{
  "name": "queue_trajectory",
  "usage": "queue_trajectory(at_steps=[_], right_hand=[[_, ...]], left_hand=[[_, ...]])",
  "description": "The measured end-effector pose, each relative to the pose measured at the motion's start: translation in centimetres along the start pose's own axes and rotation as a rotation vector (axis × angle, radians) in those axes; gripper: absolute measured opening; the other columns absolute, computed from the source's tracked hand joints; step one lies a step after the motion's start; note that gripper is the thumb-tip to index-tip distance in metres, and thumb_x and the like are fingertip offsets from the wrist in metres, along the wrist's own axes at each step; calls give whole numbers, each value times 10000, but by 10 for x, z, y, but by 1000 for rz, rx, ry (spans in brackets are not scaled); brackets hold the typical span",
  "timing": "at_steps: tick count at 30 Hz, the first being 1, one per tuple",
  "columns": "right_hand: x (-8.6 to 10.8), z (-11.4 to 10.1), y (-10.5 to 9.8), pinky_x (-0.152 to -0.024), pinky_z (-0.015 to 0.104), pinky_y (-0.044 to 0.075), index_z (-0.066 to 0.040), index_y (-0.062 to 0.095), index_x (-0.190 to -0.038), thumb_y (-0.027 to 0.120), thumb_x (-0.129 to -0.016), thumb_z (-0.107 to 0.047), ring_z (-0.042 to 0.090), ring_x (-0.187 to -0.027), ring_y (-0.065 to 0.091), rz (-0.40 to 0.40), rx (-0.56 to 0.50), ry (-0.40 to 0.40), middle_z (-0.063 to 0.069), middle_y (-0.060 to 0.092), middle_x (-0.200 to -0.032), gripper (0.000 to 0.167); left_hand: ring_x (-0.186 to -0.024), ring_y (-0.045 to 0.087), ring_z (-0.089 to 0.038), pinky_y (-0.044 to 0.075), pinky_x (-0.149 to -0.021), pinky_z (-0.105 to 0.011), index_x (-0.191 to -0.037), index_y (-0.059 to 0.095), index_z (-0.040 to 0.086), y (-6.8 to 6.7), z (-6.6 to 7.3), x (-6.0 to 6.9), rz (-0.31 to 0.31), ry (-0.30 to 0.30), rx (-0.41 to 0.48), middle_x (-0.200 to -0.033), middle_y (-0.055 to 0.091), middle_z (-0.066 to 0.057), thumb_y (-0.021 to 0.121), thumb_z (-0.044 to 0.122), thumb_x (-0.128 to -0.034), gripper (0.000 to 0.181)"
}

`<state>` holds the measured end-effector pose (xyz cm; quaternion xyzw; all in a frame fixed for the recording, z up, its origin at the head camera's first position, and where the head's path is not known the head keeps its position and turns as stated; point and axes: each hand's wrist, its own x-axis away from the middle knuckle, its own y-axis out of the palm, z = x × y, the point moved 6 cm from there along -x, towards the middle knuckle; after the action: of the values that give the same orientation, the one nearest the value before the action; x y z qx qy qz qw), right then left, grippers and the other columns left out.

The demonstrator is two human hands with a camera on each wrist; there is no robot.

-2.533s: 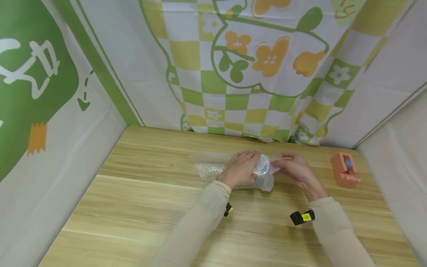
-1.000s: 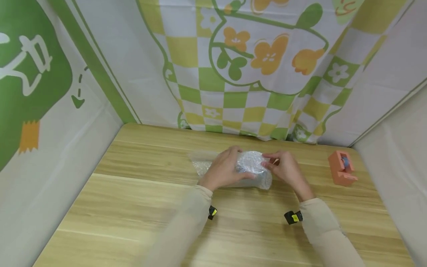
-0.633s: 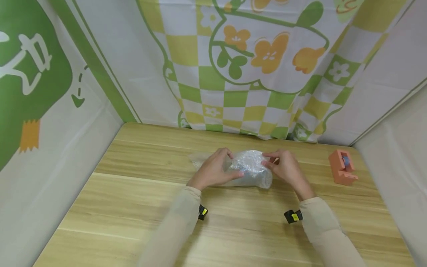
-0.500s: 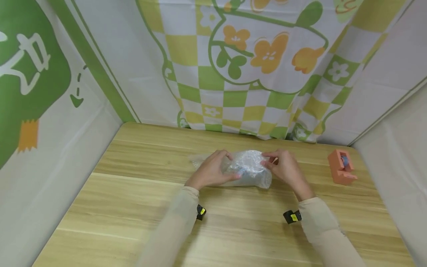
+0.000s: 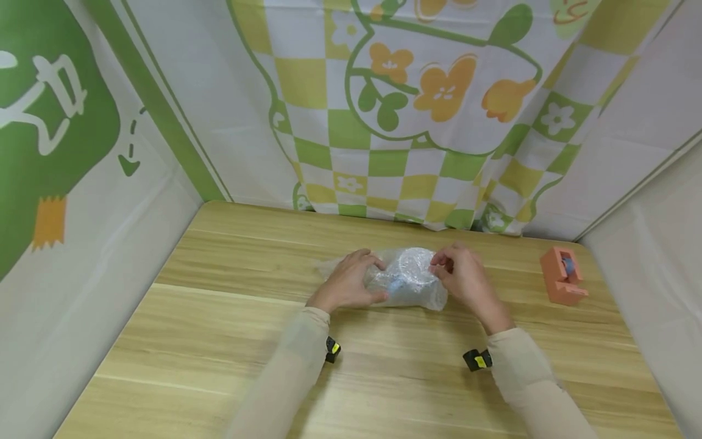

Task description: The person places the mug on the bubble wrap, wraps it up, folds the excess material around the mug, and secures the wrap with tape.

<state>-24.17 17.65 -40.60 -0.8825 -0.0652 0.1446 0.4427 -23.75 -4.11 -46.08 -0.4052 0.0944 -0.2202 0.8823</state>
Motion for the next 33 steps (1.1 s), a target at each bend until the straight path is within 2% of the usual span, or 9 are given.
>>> queue_trajectory(at_steps=[3, 8, 12, 17, 21, 28, 33], right_hand=[[2, 0, 0, -637, 315, 490, 3, 752, -881, 777, -867, -18, 220, -744, 580, 8, 4, -11, 113, 627, -897, 36], [5, -3, 1, -643, 315, 499, 15, 783, -933, 777, -891, -76, 210, -746, 587, -13, 35, -83, 130, 637, -919, 101], [7, -5, 1, -634, 315, 483, 26, 779, -988, 840, -853, -216, 199, -742, 568, -45, 42, -108, 126, 630, -932, 284], [9, -7, 0, -628, 308, 480, 55, 760, -1036, 920, -749, -304, 197, -753, 555, -54, 48, -78, 130, 610, -971, 486], [10, -7, 2, -631, 309, 478, 49, 756, -1036, 927, -735, -307, 199, -764, 551, -40, 58, -59, 125, 604, -989, 497], [11, -6, 4, -642, 315, 478, 46, 752, -1044, 925, -738, -300, 209, -778, 553, -43, 62, -41, 128, 598, -997, 493], [10, -7, 4, -645, 319, 473, 43, 752, -1039, 927, -734, -295, 211, -776, 550, -43, 58, -40, 126, 599, -990, 488]], left_hand=[[-1485, 239, -419, 207, -1184, -614, -1315, 638, 174, 0, -2, -1, 1, -10, -10, -1596, 319, -227, 808, 422, -838, 564], [-1470, 220, -463, 191, -1164, -661, -1329, 641, 201, 1, -8, -1, -20, -29, -6, -1607, 291, -233, 786, 467, -847, 569], [-1476, 204, -459, 136, -1175, -657, -1314, 658, 212, 0, -12, -2, -23, -42, 33, -1602, 326, -198, 769, 457, -876, 514], [-1465, 241, -428, 114, -1187, -624, -1272, 687, 201, 0, -12, -3, -10, -66, 74, -1555, 399, -166, 727, 446, -919, 432], [-1434, 307, -406, 150, -1196, -590, -1227, 684, 186, 2, -11, -5, -8, -112, 86, -1506, 438, -139, 720, 461, -915, 418], [-1412, 294, -423, 196, -1151, -608, -1156, 622, 232, 0, -16, -6, -86, -193, 51, -1546, 380, -127, 698, 551, -881, 427], [-1318, 373, -395, 247, -1084, -568, -1113, 591, 198, -2, -19, -8, -80, -225, 26, -1432, 505, -93, 723, 545, -823, 471]])
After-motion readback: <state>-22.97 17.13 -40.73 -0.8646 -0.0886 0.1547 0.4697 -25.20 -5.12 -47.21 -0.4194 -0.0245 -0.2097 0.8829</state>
